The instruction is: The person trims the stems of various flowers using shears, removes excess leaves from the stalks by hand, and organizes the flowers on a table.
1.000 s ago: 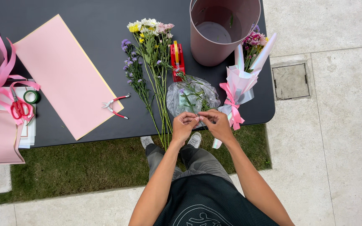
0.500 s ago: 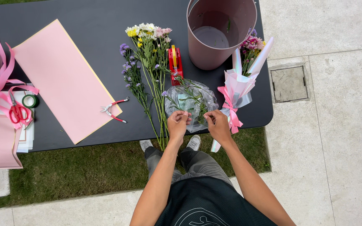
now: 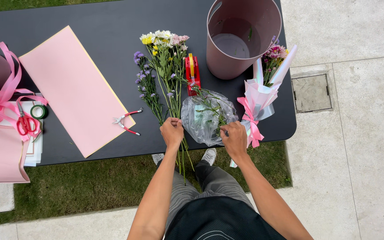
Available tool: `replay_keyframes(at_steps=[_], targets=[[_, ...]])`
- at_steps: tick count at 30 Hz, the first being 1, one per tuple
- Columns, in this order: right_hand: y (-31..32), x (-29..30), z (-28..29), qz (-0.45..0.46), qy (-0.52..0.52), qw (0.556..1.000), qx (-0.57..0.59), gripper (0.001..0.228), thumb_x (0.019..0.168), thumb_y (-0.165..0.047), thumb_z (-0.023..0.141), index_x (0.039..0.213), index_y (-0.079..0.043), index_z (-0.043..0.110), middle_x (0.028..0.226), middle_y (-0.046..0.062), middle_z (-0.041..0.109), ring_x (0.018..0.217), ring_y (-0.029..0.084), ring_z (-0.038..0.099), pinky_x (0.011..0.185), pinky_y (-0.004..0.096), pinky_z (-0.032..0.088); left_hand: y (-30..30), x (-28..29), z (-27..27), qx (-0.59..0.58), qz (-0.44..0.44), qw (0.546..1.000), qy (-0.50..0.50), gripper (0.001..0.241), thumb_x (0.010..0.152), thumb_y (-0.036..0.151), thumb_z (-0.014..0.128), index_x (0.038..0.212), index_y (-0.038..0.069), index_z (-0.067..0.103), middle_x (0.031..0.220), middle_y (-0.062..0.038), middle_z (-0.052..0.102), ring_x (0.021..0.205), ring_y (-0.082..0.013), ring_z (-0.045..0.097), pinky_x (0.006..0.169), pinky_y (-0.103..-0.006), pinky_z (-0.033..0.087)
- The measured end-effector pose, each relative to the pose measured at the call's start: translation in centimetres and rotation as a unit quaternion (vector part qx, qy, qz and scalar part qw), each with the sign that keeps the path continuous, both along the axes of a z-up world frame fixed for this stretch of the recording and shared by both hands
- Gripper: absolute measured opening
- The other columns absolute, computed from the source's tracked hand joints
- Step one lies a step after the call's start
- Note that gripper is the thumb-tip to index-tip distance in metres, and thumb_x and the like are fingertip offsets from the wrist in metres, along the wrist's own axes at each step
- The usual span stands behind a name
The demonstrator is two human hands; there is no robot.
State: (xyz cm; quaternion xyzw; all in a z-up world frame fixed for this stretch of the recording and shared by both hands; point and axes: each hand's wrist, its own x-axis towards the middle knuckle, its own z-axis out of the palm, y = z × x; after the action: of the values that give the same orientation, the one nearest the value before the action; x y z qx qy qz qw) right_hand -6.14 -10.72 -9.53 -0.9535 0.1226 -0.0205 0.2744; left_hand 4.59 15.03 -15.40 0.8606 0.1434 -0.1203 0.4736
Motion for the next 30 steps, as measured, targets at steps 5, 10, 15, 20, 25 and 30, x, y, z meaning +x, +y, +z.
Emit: replay_keyframes(at_steps=[5,10,15,20,25,30], targets=[[0.3,0.3,2.8,-0.065,-0.007,0.997,0.039,0.021,0.099,-0.008,0.089,0.119,-0.008,0.094,0.101,0.009,0.083,0.105,0.029,0.077,0.094,0.043,0.062,0.3,1.4,-1.0,0.032,-0.029,0.999,0.011,0.015,0.116,0.008,0.078,0.123,-0.005,0.081,0.101,-0.018,0.086,0.094,-0.0299,0.085,0.072,-0.0476,0.07],[-0.4,1.6,2.8,-0.115,0.003,0.992,0.045,0.026,0.098,-0.012,0.093,0.124,-0.007,0.093,0.103,0.01,0.081,0.104,0.029,0.077,0.091,0.043,0.065,0.4,1.2,0.6,0.017,-0.027,0.999,-0.005,0.013,0.118,0.006,0.076,0.125,-0.004,0.08,0.105,-0.02,0.086,0.095,-0.0329,0.086,0.073,-0.0506,0.07],[-0.8,2.4,0.3,-0.099,0.038,0.994,0.021,0.025,0.094,-0.014,0.097,0.118,-0.006,0.093,0.101,0.009,0.076,0.102,0.031,0.077,0.085,0.048,0.067,2.0,-0.6,0.7,-0.046,0.031,0.998,-0.004,0.014,0.12,0.009,0.072,0.127,-0.002,0.078,0.107,-0.019,0.085,0.093,-0.0291,0.085,0.073,-0.0484,0.068],[-0.5,2.0,1.2,-0.117,0.023,0.991,0.054,0.019,0.1,-0.015,0.094,0.117,-0.008,0.093,0.101,0.007,0.076,0.096,0.027,0.076,0.081,0.044,0.065,5.8,-2.9,0.9,-0.059,0.071,0.996,0.003,0.015,0.121,0.008,0.069,0.13,0.0,0.078,0.112,-0.018,0.085,0.092,-0.0253,0.085,0.075,-0.046,0.07],[-0.5,1.5,1.3,-0.15,-0.023,0.985,0.077,0.013,0.106,-0.005,0.085,0.116,-0.003,0.092,0.102,0.012,0.076,0.094,0.027,0.074,0.078,0.041,0.063,7.0,-3.8,1.2,-0.08,0.067,0.994,0.013,0.019,0.12,0.006,0.069,0.136,-0.001,0.077,0.117,-0.019,0.083,0.099,-0.0277,0.085,0.078,-0.0481,0.071],[-0.5,1.9,1.0,-0.149,-0.073,0.984,0.068,0.02,0.099,-0.005,0.087,0.117,-0.011,0.095,0.101,0.006,0.078,0.088,0.022,0.074,0.081,0.038,0.062,6.2,-4.7,2.6,-0.147,0.059,0.987,0.022,0.021,0.122,0.01,0.07,0.139,-0.001,0.076,0.121,-0.019,0.082,0.102,-0.0254,0.085,0.081,-0.0492,0.068]])
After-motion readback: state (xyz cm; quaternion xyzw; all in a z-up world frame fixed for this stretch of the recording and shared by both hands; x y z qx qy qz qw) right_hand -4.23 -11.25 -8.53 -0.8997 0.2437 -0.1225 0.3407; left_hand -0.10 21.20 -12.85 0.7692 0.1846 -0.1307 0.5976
